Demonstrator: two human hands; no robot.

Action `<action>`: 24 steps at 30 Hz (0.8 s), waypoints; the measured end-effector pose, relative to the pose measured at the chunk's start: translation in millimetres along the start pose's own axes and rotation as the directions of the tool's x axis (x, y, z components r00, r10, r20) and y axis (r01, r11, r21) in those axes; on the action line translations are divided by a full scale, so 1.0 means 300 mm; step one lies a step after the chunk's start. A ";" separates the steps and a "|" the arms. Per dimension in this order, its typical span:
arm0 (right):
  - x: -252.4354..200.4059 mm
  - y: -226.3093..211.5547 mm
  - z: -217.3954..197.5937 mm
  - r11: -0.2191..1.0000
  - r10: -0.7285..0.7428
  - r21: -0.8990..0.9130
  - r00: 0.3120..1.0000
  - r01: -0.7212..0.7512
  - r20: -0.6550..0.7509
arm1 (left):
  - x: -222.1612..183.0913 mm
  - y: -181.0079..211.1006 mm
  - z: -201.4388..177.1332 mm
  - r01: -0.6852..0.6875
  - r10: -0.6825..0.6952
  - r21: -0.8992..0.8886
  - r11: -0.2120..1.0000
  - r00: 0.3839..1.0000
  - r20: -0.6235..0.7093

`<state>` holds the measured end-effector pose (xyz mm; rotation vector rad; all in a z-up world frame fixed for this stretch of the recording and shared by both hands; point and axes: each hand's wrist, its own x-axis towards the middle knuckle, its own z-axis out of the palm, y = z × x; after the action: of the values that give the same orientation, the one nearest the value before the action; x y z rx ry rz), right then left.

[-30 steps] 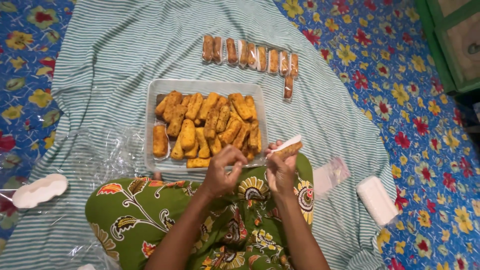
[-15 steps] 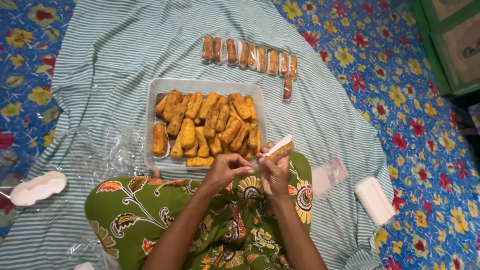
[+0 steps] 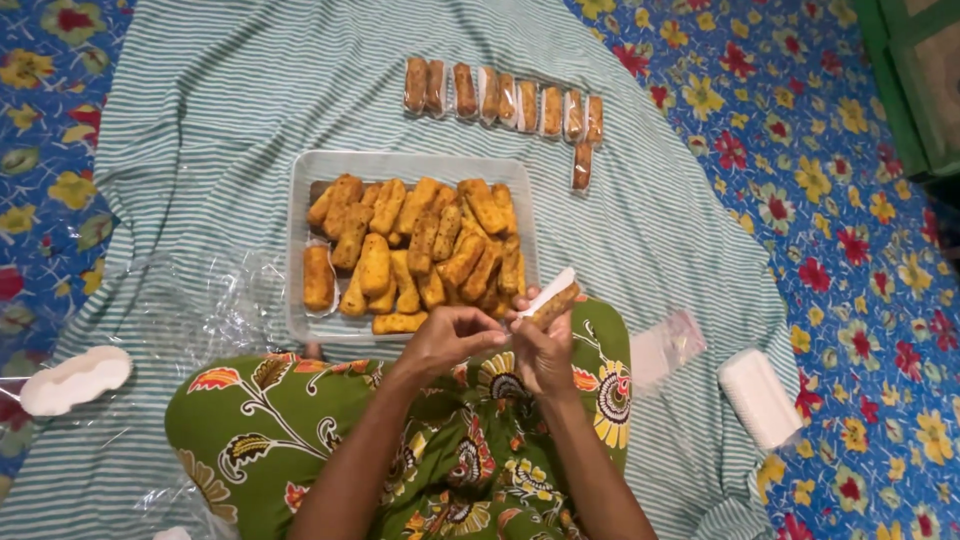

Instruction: Wrapping individual pieces of fried food in small paper sheets

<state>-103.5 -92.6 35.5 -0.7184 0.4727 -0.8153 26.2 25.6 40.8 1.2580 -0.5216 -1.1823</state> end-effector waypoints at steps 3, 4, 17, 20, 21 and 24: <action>0.009 0.020 -0.041 0.998 0.046 -0.033 0.999 -0.046 0.002 | 0.031 -0.043 0.008 0.007 -0.007 -0.022 1.000 1.000 0.024; 0.015 0.028 -0.060 0.996 0.075 -0.051 0.997 -0.075 0.005 | 0.050 -0.072 0.006 -0.003 0.005 -0.029 1.000 0.999 0.039; -0.002 -0.049 0.057 0.968 0.246 0.049 0.969 -0.247 0.034 | 0.021 -0.020 0.011 -0.084 0.083 0.002 0.997 0.996 0.035; -0.020 -0.051 0.082 0.978 0.208 0.034 0.978 -0.208 -0.017 | 0.020 -0.047 0.014 -0.134 0.133 0.051 0.990 0.991 0.022; -0.014 -0.043 0.064 0.976 0.216 0.025 0.976 -0.216 -0.014 | 0.021 -0.059 0.015 -0.172 0.171 0.099 0.980 0.985 0.020; -0.010 -0.032 0.034 0.972 0.236 0.008 0.972 -0.236 -0.004 | 0.027 -0.080 0.025 -0.242 0.243 0.167 0.956 0.970 0.018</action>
<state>-103.7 -90.8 49.7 -0.6390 0.5476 -0.5951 13.3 18.1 18.9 1.2965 -0.7647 -0.9447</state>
